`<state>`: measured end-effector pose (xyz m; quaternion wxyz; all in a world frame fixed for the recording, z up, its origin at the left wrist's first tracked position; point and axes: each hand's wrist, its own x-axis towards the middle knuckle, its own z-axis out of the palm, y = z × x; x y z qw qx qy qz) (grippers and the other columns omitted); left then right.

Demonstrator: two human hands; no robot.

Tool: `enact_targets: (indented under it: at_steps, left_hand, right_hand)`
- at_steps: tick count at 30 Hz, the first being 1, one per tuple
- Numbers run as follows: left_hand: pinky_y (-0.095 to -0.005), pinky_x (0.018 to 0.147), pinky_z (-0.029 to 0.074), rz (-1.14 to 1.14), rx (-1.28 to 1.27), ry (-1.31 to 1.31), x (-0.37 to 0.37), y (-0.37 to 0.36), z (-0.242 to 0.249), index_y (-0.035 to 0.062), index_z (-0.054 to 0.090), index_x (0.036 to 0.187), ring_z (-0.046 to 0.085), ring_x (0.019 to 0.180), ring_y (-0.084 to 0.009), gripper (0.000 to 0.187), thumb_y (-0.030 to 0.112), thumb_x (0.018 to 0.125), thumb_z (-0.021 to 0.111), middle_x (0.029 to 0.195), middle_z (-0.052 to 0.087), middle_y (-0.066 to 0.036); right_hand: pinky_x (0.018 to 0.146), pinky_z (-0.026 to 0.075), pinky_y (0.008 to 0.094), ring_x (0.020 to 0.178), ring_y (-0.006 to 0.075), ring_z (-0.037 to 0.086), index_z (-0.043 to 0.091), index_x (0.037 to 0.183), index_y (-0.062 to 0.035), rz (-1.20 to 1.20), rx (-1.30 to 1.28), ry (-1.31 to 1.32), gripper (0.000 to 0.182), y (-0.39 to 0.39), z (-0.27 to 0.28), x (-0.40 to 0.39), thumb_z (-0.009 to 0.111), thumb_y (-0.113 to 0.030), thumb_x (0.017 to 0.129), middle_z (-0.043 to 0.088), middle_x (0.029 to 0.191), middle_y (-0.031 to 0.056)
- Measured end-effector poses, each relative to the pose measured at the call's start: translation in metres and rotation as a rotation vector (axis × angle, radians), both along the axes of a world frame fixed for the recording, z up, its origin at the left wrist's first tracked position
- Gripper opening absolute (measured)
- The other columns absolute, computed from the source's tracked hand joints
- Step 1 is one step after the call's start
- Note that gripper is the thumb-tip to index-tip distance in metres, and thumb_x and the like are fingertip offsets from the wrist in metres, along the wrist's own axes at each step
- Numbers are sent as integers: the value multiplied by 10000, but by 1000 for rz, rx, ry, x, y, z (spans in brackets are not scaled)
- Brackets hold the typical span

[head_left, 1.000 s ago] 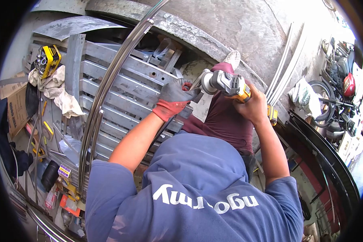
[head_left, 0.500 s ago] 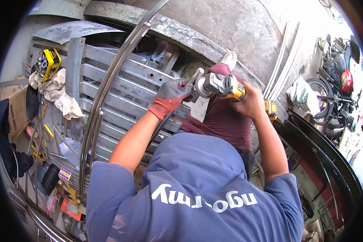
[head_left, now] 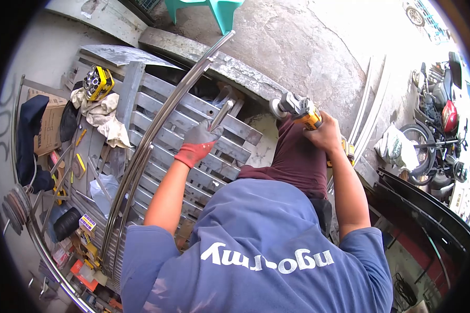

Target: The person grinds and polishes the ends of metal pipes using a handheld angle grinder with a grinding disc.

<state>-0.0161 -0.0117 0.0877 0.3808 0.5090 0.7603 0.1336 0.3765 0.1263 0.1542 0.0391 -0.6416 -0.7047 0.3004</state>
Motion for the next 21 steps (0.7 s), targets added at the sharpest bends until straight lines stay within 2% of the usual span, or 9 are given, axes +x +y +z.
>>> enact_targets:
  at_steps: [2, 5, 8, 9, 12, 13, 16, 19, 21]
  left_hand:
    - [-512, 788, 574, 59, -58, -47, -7, -3, 0, 22, 772, 1055, 744, 867, -474, 621, 635, 959, 749, 878, 759, -259]
    - [-527, 805, 571, 10, -103, 10, -7, 21, 15, 15, 790, 1047, 746, 924, -493, 634, 640, 948, 751, 933, 764, -291]
    - [-556, 853, 579, -90, -39, 156, -8, 45, 22, 39, 817, 1085, 737, 981, -501, 633, 648, 956, 704, 1016, 773, -293]
    - [-554, 861, 578, -153, -15, 198, -13, 47, 25, 49, 816, 1066, 739, 969, -491, 590, 619, 961, 704, 991, 775, -280]
    - [-539, 867, 586, -128, 72, 330, -12, 42, 23, 56, 809, 990, 742, 958, -481, 544, 590, 969, 706, 956, 775, -259]
    - [-527, 847, 588, -151, 158, 415, -11, 38, 20, 76, 793, 918, 752, 913, -448, 487, 557, 959, 720, 924, 780, -230]
    - [-524, 806, 577, -383, 259, 552, -11, 29, 17, 82, 790, 873, 746, 832, -425, 438, 510, 949, 737, 865, 772, -209]
    - [-529, 809, 557, -456, 421, 576, -15, 21, -20, 70, 781, 982, 734, 821, -404, 397, 464, 960, 729, 868, 761, -193]
    - [-541, 822, 529, -445, 391, 729, -10, 9, -22, 75, 747, 1056, 717, 924, -395, 352, 418, 986, 707, 959, 743, -193]
  right_hand:
    - [910, 595, 484, 998, 429, 779, 752, 1088, 2, -11, 6, 42, 512, 1, 2, 6, 884, -311, 705, 788, 1009, 262]
    - [924, 593, 480, 1000, 424, 779, 759, 1099, 4, -9, 31, 36, 516, -2, -2, 14, 880, -307, 705, 788, 1013, 259]
    - [927, 591, 482, 1002, 429, 776, 760, 1096, 4, -22, 45, 37, 512, -5, -1, 19, 879, -302, 703, 788, 1014, 260]
    - [926, 590, 484, 1001, 431, 775, 760, 1096, 5, -24, 51, 44, 513, -6, -2, 21, 879, -302, 703, 787, 1014, 261]
    - [921, 587, 487, 999, 436, 773, 756, 1093, 11, -28, 44, 57, 517, -11, -1, 25, 883, -303, 702, 784, 1011, 266]
    - [919, 587, 488, 998, 437, 773, 754, 1091, 14, -31, 40, 60, 518, -12, 0, 28, 885, -303, 702, 783, 1009, 268]
    - [915, 584, 485, 995, 437, 772, 750, 1085, 17, -32, 60, 58, 513, -15, -1, 35, 892, -291, 700, 780, 1004, 271]
    - [902, 587, 478, 985, 432, 776, 744, 1076, 27, -53, 59, 77, 501, -19, -1, 38, 895, -270, 702, 783, 1001, 266]
    - [899, 590, 472, 982, 427, 780, 746, 1081, 28, -57, 57, 66, 499, -20, 0, 38, 890, -265, 704, 787, 1005, 259]
